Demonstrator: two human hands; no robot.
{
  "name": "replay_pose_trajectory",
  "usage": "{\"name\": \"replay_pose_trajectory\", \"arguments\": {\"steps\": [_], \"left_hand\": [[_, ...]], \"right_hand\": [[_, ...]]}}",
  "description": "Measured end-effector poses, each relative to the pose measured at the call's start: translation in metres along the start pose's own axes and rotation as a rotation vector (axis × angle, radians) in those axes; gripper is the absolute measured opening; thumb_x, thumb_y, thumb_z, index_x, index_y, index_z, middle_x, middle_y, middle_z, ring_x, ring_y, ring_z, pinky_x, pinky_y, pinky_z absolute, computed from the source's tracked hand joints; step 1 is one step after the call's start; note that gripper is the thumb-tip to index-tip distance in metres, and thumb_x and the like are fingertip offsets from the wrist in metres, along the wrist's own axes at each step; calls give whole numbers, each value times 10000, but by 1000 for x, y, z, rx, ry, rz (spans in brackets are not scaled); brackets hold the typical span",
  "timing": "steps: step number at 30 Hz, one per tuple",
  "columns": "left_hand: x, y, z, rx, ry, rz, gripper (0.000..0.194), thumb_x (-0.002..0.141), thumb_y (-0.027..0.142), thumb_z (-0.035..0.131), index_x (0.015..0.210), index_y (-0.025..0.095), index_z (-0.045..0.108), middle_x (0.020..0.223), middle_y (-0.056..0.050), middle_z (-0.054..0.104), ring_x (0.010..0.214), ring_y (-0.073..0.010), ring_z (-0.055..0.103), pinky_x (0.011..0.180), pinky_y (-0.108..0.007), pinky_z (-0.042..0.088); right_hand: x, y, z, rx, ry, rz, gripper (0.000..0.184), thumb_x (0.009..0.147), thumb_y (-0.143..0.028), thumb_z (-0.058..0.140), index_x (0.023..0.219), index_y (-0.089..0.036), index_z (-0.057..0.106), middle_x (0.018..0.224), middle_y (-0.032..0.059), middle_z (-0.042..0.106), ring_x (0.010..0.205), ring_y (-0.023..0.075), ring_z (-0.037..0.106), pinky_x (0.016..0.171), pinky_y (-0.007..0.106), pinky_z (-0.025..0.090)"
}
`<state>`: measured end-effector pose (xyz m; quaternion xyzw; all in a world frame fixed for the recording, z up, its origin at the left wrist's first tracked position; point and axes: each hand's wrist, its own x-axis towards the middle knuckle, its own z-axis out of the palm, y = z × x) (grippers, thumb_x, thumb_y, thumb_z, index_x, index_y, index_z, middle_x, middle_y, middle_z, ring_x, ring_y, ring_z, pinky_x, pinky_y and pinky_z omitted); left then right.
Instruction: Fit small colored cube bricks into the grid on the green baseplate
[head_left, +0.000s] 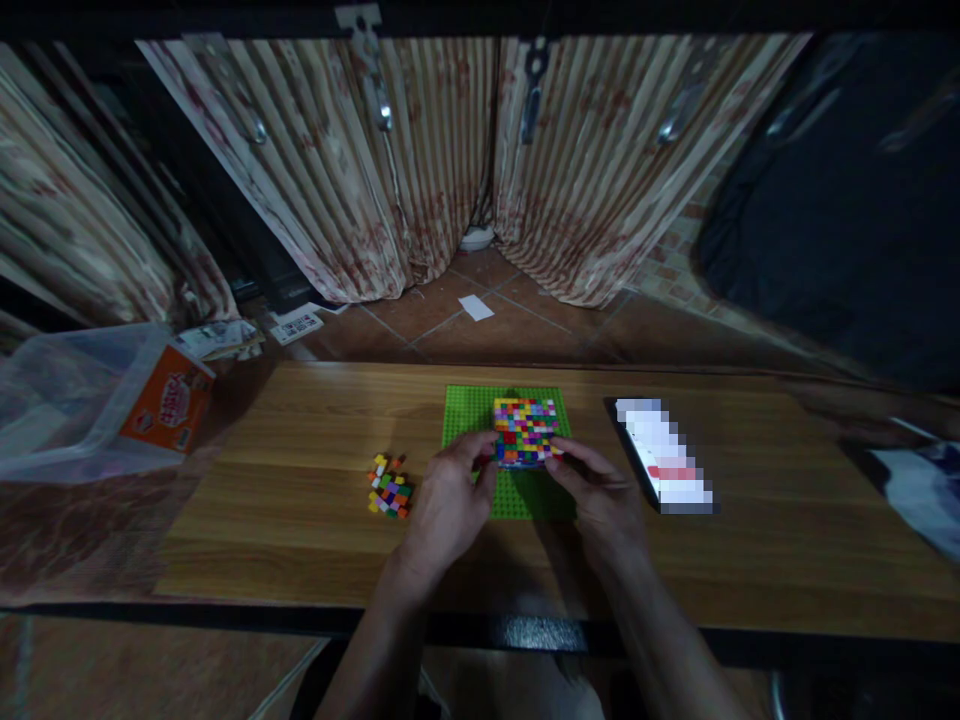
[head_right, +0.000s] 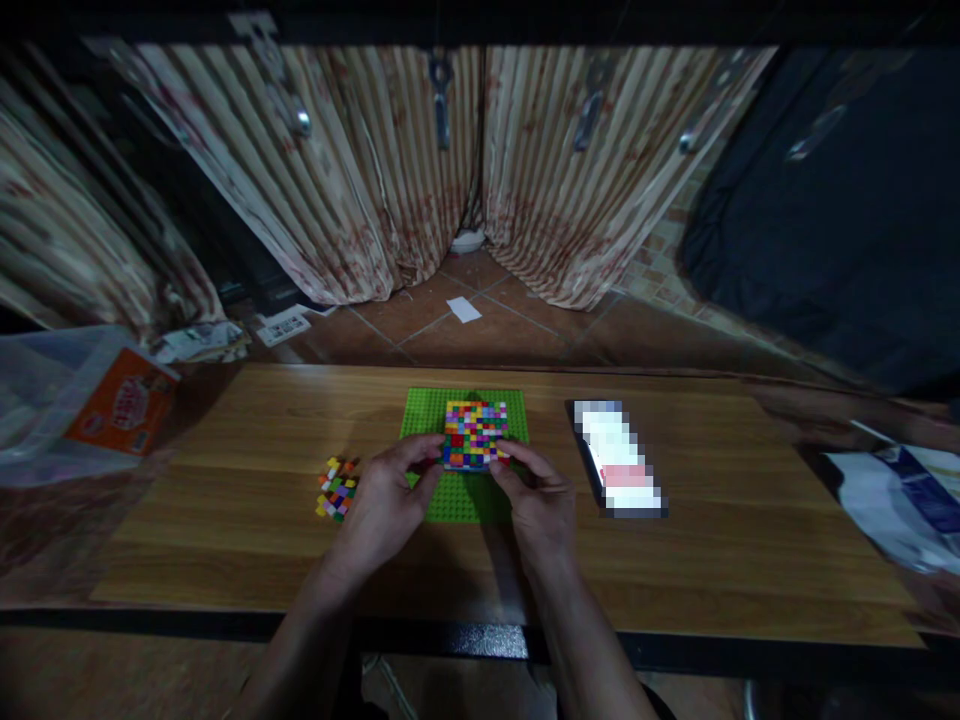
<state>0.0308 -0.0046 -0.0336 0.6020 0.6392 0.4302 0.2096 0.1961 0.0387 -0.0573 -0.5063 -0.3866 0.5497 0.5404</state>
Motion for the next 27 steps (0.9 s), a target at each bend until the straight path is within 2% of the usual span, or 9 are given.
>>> {"name": "replay_pose_trajectory", "arguments": {"steps": [4,12,19,24,27], "left_hand": [[0,4,-1,8,-24,12,276,860,73,615,1094,187,707,1007,-64,753,888,-192,720,833,-361,603],[-1,4,-1,19,-30,42,322,853,58,607,1119,198,720,984,-56,754,854,-183,718,807,-339,603],[0,5,-2,17,-54,8,324,861,51,599,1126,189,725,1049,-67,760,952,-212,724,875,-382,596],[0,1,-5,-39,-18,5,270,871,73,615,1088,188,726,1045,-60,769,950,-201,730,891,-384,596],[0,-2,-7,-75,5,5,266,876,71,602,1082,187,724,1057,-62,768,954,-190,731,882,-360,600]], "right_hand": [[1,2,1,15,-12,2,318,570,-325,891,874,-283,807,922,13,788,928,231,699,927,453,531],[3,5,1,-37,-33,-36,341,602,-334,875,928,-268,799,996,32,780,998,250,693,947,468,528],[3,2,1,-23,-21,3,401,570,-347,896,952,-276,798,1007,30,786,949,242,705,927,468,543],[5,6,-3,-70,-55,-72,397,608,-364,881,982,-271,790,1049,46,780,988,257,705,940,489,543],[6,7,-5,-168,-20,-197,361,683,-371,843,1019,-256,778,1076,67,760,996,258,697,906,477,557]]}}
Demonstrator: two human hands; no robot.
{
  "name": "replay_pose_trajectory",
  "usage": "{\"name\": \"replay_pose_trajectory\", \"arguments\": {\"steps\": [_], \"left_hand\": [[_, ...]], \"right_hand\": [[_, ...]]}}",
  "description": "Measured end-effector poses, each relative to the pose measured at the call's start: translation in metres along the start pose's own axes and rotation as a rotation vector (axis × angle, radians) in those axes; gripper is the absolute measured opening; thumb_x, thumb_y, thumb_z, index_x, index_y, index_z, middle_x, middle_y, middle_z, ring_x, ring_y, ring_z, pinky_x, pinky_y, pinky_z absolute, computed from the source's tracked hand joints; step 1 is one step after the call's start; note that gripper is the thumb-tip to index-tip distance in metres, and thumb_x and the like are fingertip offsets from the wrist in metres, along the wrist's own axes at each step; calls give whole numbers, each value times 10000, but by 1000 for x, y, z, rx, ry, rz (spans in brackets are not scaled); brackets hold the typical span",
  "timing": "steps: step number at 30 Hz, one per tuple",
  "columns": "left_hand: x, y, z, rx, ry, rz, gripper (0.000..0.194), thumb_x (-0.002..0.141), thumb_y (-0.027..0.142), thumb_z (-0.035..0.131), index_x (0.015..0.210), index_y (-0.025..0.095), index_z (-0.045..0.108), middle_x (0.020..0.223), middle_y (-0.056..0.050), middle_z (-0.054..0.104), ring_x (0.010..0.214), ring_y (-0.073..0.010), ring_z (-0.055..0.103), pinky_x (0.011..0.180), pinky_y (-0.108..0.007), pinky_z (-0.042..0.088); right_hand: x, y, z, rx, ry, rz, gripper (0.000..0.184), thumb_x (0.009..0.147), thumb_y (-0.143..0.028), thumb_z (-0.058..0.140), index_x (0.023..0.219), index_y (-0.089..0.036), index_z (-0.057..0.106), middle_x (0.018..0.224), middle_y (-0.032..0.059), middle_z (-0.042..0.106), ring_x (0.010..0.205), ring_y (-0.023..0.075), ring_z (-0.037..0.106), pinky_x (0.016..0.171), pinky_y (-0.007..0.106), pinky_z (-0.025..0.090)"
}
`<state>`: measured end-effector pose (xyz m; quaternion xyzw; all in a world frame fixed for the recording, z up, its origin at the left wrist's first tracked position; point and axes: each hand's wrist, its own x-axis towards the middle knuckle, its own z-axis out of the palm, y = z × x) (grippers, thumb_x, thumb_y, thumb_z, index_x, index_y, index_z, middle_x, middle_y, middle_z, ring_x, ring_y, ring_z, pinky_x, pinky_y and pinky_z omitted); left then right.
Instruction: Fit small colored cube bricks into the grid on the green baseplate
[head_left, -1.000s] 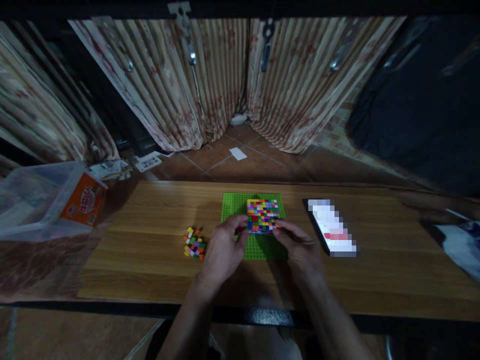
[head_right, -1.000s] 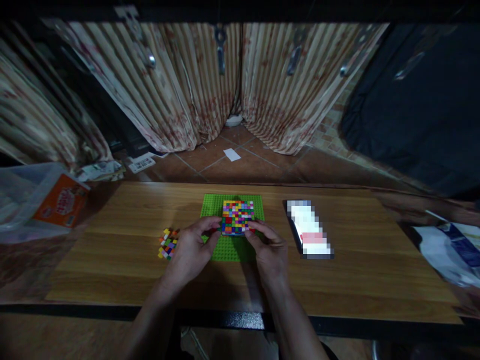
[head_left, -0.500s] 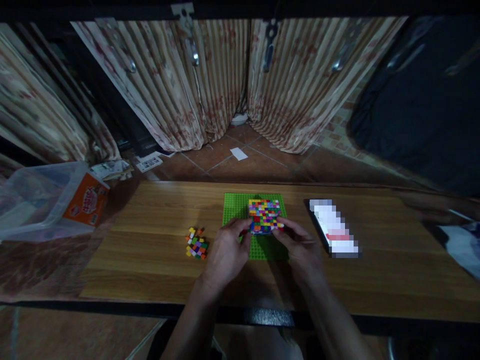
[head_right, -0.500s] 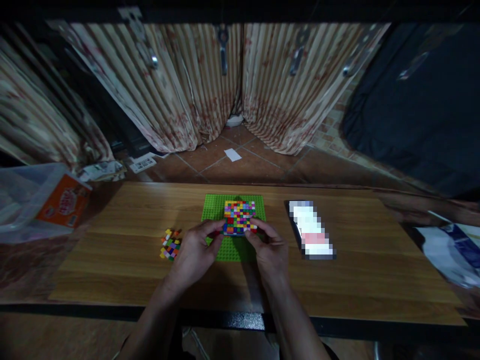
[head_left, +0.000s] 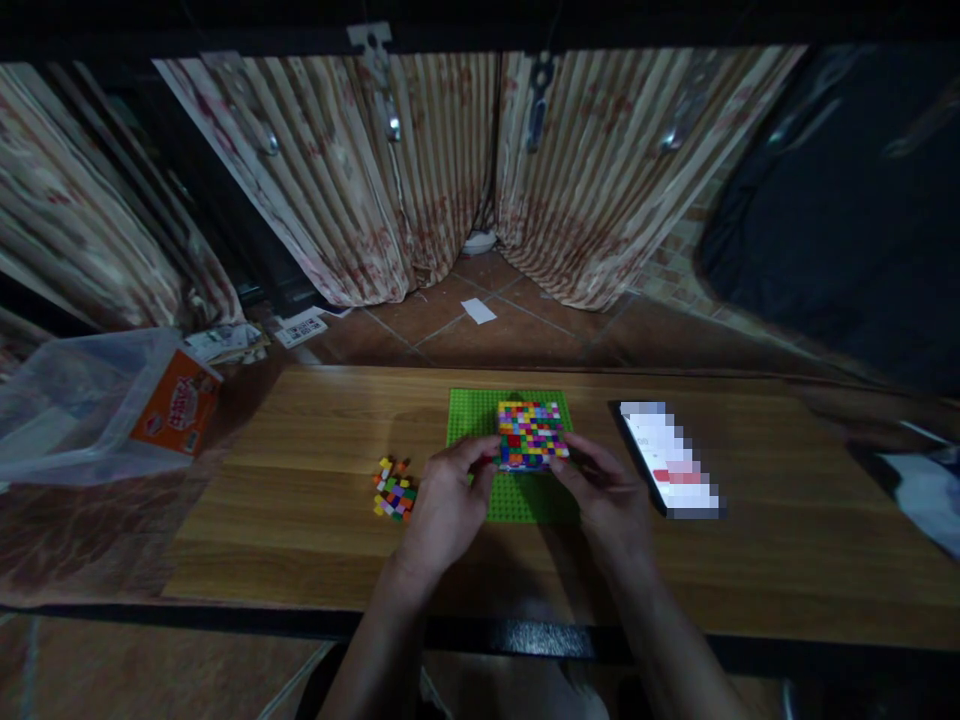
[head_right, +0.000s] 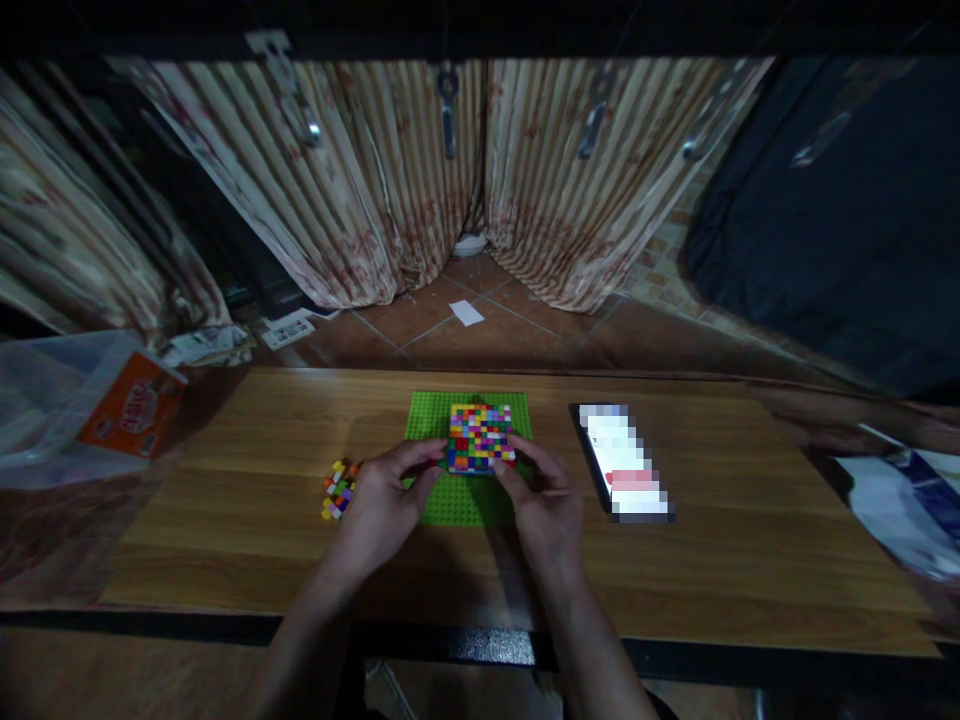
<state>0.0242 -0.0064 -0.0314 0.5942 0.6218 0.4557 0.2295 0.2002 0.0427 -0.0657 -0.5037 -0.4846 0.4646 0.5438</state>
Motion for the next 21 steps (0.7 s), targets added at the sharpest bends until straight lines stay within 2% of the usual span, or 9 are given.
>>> {"name": "replay_pose_trajectory", "arguments": {"steps": [3,5,9,12,14,21], "left_hand": [[0,-1,-2,-18,4,10,283,883,55,571,1085,188,720,1056,-56,765,972,-181,727,896,-352,596],[1,-1,-3,-37,4,15,293,886,63,574,1110,193,711,1047,-50,759,964,-172,726,893,-344,598],[0,4,-5,-99,-7,48,303,888,84,591,1140,213,701,1017,-40,737,929,-149,725,872,-312,606],[-2,10,-7,-122,-41,86,315,885,92,606,1153,227,702,1020,-38,747,918,-146,726,888,-314,605],[-3,14,-9,-141,-60,107,319,886,98,611,1161,233,702,1019,-38,760,906,-146,727,884,-312,607],[-4,17,-8,-154,-89,145,284,876,88,629,1101,235,723,1001,-23,776,892,-137,727,861,-287,602]], "right_hand": [[-3,-5,2,-148,89,-191,226,791,-355,765,985,-239,778,1045,75,736,981,239,684,891,449,558],[-8,-11,5,-216,89,-316,162,850,-316,709,977,-241,774,1015,66,724,963,218,681,870,411,563],[-22,-22,13,-280,-92,-485,192,901,-231,642,1059,-266,747,1019,48,726,959,189,690,844,350,572],[-29,-26,15,-309,-235,-513,252,916,-204,621,1135,-284,719,1072,45,733,993,186,695,869,342,573],[-32,-27,14,-326,-277,-500,272,931,-204,603,1168,-290,705,1100,50,733,1017,188,695,885,343,573],[-34,-27,13,-331,-276,-473,233,945,-212,587,1112,-294,727,1051,38,756,980,179,717,850,317,588]]}}
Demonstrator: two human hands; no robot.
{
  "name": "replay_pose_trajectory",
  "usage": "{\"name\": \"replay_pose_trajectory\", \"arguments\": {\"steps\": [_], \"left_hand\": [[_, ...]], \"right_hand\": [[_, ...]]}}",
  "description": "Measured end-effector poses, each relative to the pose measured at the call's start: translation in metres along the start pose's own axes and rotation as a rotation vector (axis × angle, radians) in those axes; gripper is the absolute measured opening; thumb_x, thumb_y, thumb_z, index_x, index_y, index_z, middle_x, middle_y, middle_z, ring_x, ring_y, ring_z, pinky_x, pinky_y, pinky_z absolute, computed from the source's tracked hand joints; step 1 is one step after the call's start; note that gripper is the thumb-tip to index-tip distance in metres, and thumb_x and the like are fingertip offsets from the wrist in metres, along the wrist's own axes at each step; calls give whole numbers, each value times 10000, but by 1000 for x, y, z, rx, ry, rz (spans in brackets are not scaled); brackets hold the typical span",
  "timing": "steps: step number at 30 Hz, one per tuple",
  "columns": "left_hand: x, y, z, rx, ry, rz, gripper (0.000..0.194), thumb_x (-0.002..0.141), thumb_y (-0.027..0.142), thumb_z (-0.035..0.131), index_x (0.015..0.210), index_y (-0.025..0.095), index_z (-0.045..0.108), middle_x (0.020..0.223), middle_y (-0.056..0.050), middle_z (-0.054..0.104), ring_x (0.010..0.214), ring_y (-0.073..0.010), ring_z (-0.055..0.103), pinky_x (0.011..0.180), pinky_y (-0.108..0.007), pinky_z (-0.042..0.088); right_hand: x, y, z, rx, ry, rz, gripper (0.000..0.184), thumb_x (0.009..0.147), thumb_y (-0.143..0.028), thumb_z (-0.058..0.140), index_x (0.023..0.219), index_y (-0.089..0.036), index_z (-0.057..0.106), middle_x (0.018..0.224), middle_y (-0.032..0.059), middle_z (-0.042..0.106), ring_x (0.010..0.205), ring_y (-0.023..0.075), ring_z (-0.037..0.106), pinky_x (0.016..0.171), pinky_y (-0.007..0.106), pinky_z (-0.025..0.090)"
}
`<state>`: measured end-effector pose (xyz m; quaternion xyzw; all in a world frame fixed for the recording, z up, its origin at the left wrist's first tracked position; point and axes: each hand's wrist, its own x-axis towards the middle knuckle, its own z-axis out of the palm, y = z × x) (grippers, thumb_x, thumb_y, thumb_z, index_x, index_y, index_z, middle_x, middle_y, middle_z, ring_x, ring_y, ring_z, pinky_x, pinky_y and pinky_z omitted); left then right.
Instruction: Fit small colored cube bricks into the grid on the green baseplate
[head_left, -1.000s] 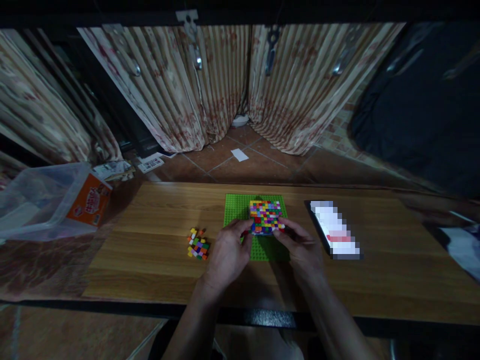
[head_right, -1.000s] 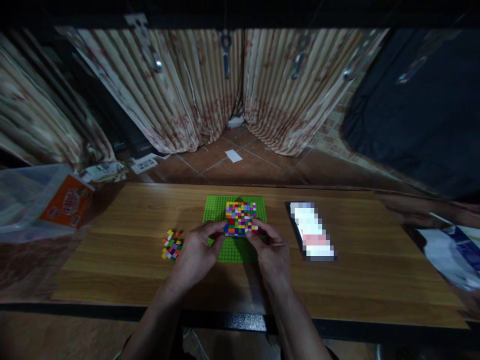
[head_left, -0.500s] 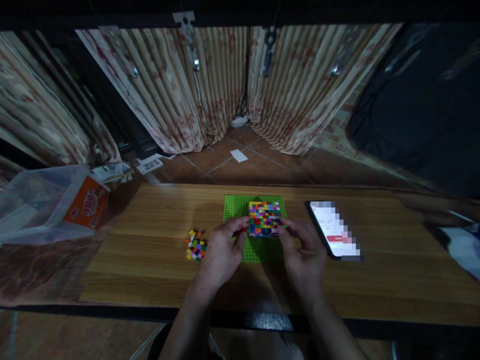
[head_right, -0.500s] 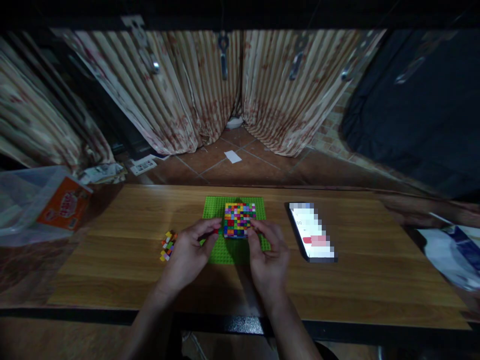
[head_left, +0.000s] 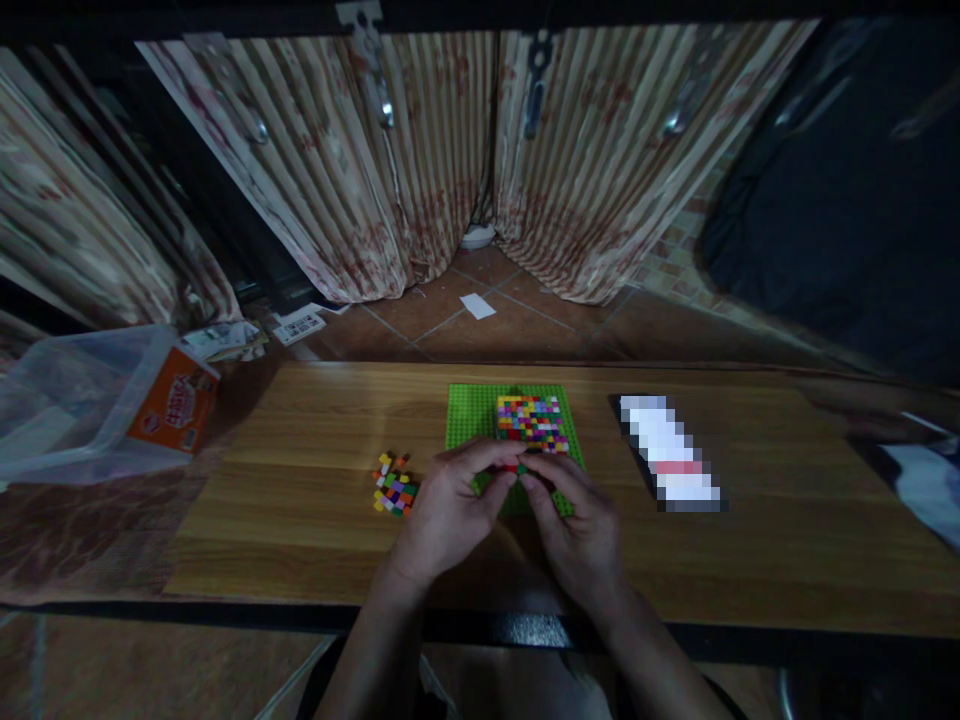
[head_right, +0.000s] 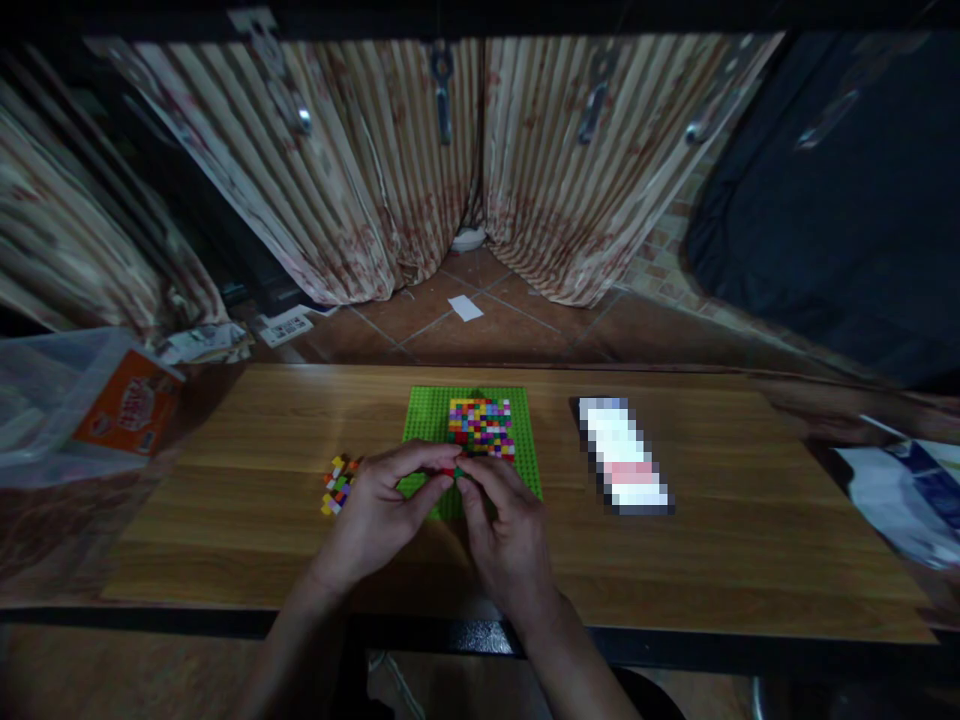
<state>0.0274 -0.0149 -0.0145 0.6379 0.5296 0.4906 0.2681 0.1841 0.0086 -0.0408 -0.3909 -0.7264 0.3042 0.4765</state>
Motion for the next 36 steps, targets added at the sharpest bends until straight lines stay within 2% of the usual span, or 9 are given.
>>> {"name": "replay_pose_trajectory", "arguments": {"steps": [6,19,26,31,36], "left_hand": [[2,2,6,59,21,32,306,859,55,627,1078,247,724,989,-9,768,892,-132,722,860,-283,589],[3,8,19,69,72,27,266,850,42,613,995,229,733,920,-6,755,860,-131,715,826,-257,580],[2,-4,6,82,186,-33,240,891,112,612,1083,215,711,983,-29,742,893,-141,711,846,-273,583],[3,-11,-1,111,238,-62,245,900,117,590,1092,212,709,1045,-42,703,939,-145,696,865,-286,587],[4,-18,2,121,280,-111,207,897,152,603,1065,193,715,1173,-82,666,1058,-188,682,924,-344,596]], "right_hand": [[-1,3,2,27,37,23,259,913,-186,616,1115,-300,730,1055,16,770,961,169,729,857,302,586],[-2,6,4,66,127,99,215,899,-214,620,1042,-296,758,996,26,769,919,195,726,819,348,591],[7,8,-10,-41,217,67,214,937,-251,587,1087,-268,738,1015,55,734,942,203,694,819,361,571],[11,22,-22,-60,296,161,185,925,-329,618,1031,-222,726,984,69,732,918,215,693,799,355,560],[9,31,-23,-16,296,305,230,890,-399,658,999,-209,724,982,81,755,906,232,709,821,380,563]]}}
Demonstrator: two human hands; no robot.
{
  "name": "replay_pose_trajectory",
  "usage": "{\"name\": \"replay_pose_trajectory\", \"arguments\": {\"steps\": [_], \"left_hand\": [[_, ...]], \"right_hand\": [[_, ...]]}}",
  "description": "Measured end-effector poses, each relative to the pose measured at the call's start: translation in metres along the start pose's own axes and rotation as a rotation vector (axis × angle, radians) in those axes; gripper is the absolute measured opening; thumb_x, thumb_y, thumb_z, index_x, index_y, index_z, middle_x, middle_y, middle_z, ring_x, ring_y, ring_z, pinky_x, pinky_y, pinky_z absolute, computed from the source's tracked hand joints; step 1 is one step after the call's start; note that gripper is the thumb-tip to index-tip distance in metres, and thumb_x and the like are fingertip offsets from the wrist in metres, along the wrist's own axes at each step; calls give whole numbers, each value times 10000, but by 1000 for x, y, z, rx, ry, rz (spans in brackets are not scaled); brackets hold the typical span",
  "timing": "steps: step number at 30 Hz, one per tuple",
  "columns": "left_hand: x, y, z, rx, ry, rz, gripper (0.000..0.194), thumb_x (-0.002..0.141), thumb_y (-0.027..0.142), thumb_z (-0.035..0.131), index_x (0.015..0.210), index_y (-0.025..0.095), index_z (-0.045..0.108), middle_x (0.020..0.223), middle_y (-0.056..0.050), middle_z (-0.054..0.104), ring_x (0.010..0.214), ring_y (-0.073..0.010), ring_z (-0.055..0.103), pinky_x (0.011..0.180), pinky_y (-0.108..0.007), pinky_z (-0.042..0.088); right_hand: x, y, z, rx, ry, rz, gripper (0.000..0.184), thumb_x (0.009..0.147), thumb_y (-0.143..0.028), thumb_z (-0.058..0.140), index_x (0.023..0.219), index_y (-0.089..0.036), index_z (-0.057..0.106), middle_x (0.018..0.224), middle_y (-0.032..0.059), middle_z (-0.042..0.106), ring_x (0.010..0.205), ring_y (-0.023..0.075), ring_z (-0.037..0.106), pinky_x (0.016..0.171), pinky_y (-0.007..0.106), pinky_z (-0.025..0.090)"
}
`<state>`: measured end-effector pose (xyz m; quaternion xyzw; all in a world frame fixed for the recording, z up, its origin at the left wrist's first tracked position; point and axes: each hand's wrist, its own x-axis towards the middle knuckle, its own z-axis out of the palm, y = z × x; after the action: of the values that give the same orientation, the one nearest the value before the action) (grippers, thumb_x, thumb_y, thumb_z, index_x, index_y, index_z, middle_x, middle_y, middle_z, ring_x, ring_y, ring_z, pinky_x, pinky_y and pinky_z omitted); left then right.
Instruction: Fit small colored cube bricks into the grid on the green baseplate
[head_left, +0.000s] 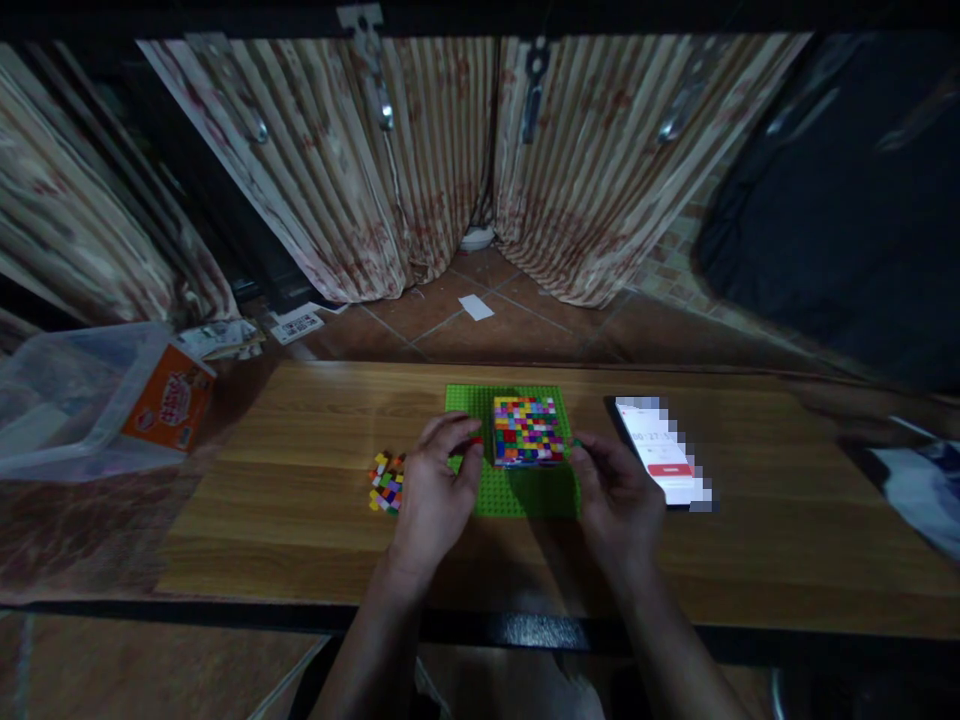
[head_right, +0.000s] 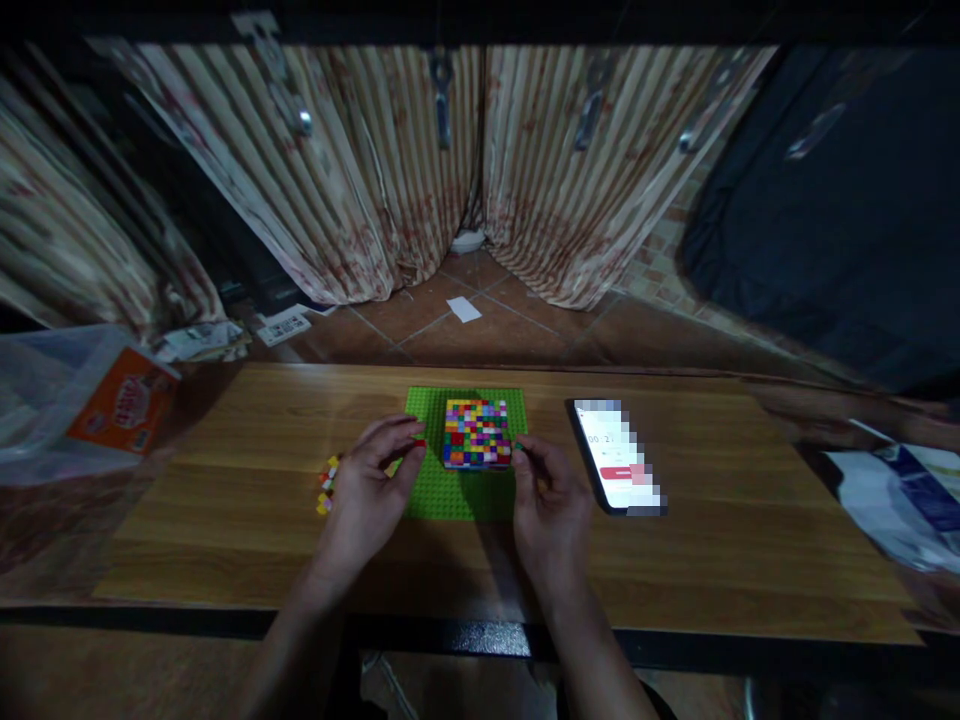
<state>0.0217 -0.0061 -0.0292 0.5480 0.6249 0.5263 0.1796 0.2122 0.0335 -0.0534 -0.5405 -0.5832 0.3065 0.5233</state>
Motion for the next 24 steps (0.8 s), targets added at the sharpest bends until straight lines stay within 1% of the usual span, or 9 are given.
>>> {"name": "replay_pose_trajectory", "arguments": {"steps": [3,6,8,11,14,17,20,24], "left_hand": [[0,-3,1,17,3,-15,183,896,163,609,1038,186,722,1180,-95,669,1096,-210,674,952,-376,590],[1,-4,1,42,7,-10,167,890,152,613,1004,189,729,1161,-94,683,1096,-212,673,975,-391,579],[1,-4,1,52,3,-3,167,888,142,610,992,193,731,1146,-90,691,1090,-209,674,984,-391,572],[1,-3,2,51,-12,-6,175,885,128,605,993,191,726,1129,-85,699,1077,-205,680,979,-383,571],[1,-1,3,53,-46,-14,191,875,98,591,982,185,723,1089,-76,709,1041,-198,692,954,-367,577],[0,0,5,52,-97,-51,229,865,62,572,999,176,719,1074,-75,714,980,-187,707,909,-348,589],[-1,0,6,65,-129,-85,270,856,40,563,1038,171,714,1086,-79,718,929,-183,717,877,-345,596],[-2,-1,8,84,-158,-90,294,855,33,560,1067,171,710,1093,-82,723,939,-193,719,880,-350,593]], "right_hand": [[0,-2,1,7,-15,15,212,871,-403,676,957,-221,743,955,72,759,889,231,706,804,378,565],[1,-3,2,43,-42,-6,169,846,-378,700,916,-242,773,971,61,744,921,227,689,839,393,553],[2,-2,3,81,-36,15,150,805,-370,736,885,-256,792,996,59,722,949,226,672,856,403,543],[3,2,5,163,-23,104,159,726,-381,792,837,-267,809,1018,61,700,965,230,659,855,415,538],[4,6,7,235,-34,203,214,655,-402,836,817,-264,813,1033,68,718,987,252,661,880,451,535],[4,7,8,285,-64,287,257,630,-409,854,836,-261,815,1062,73,743,1037,274,662,939,493,517],[4,7,9,338,-65,337,261,605,-393,870,821,-258,815,1064,72,758,1063,286,666,974,509,503],[4,4,10,387,-42,378,252,574,-377,880,789,-263,814,1007,58,776,1047,283,675,981,498,496]]}}
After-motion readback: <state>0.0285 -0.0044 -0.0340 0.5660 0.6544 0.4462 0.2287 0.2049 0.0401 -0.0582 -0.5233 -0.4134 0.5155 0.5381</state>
